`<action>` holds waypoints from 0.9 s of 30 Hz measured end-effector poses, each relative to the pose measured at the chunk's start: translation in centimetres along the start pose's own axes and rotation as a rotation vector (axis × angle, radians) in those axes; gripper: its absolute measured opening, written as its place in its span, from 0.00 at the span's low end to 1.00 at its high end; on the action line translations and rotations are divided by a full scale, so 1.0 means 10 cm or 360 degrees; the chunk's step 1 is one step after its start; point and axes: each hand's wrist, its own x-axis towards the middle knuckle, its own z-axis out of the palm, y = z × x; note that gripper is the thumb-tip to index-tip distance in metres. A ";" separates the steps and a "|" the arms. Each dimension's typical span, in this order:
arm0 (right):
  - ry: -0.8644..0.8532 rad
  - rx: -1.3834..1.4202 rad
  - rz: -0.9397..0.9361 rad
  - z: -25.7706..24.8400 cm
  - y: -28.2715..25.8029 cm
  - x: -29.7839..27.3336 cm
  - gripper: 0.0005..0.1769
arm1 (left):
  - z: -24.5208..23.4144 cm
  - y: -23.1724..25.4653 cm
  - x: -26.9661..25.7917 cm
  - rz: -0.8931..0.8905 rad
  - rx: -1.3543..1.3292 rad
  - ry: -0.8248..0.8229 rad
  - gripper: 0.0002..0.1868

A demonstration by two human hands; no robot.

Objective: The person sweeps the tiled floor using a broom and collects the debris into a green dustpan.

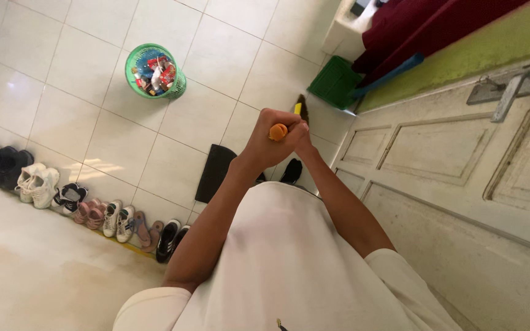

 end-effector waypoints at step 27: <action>-0.0210 -0.1159 -0.0060 0.15 -1.70 -0.44 0.08 | -0.42 0.57 -0.06 -0.0094 -0.0029 -0.0044 0.21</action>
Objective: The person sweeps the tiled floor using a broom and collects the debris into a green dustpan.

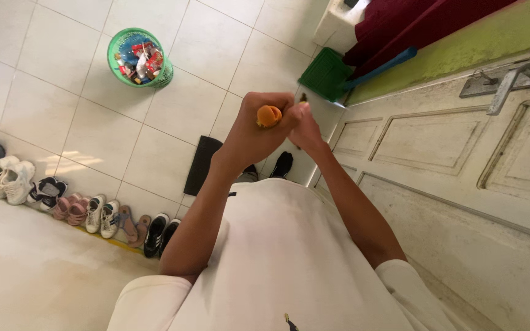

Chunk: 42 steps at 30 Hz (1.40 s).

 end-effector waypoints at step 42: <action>-0.0214 -0.0298 -0.0020 0.81 -0.84 0.72 0.09 | -1.22 -0.49 0.11 -0.0128 -0.0005 0.0216 0.24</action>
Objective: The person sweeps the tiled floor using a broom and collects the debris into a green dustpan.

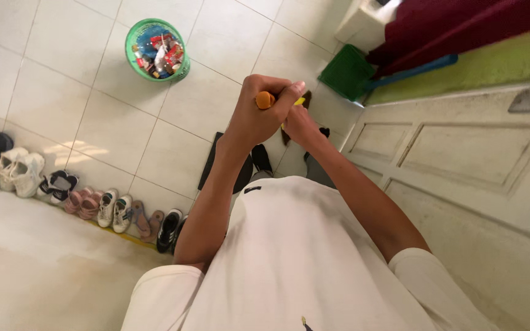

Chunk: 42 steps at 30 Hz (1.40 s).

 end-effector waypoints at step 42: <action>-0.1433 0.0364 -0.1157 -2.18 -0.90 1.28 0.09 | 0.59 0.14 0.68 0.0372 0.0293 0.1163 0.27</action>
